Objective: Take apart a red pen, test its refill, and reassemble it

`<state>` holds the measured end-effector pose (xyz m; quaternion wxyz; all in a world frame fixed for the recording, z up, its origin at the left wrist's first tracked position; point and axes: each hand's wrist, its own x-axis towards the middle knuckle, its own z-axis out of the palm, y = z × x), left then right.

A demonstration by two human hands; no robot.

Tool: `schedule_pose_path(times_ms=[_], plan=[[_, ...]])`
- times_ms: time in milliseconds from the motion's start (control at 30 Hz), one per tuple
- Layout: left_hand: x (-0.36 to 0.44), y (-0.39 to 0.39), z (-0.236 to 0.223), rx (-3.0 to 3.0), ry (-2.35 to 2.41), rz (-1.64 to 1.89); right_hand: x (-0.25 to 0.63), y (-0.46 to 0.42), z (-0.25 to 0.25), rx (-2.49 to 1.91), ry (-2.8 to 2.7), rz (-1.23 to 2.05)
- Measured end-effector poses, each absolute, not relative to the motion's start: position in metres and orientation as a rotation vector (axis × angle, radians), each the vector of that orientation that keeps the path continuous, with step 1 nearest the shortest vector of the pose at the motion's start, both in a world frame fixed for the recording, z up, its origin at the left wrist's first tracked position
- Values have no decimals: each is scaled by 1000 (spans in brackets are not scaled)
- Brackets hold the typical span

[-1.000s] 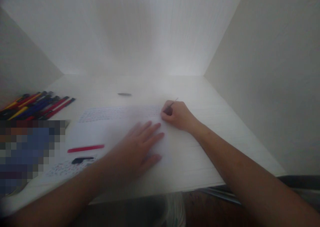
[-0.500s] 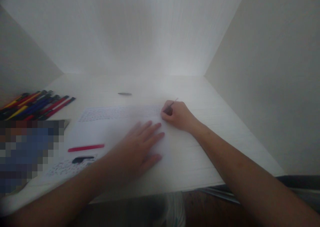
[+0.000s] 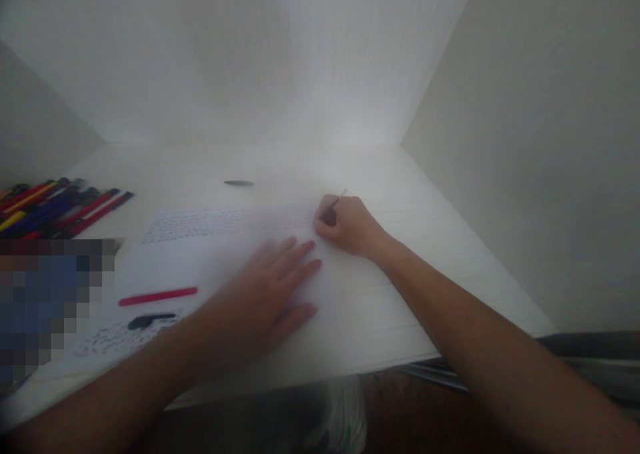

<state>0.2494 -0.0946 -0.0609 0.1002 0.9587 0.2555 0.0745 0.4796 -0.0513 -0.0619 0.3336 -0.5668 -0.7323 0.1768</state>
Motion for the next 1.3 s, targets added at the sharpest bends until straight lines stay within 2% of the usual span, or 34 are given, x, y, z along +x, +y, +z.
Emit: schedule_pose_path(times_ms=[1300], plan=[[249,-95,-60,2821,754,221,480,-51,-63,-1494,-1877,450]])
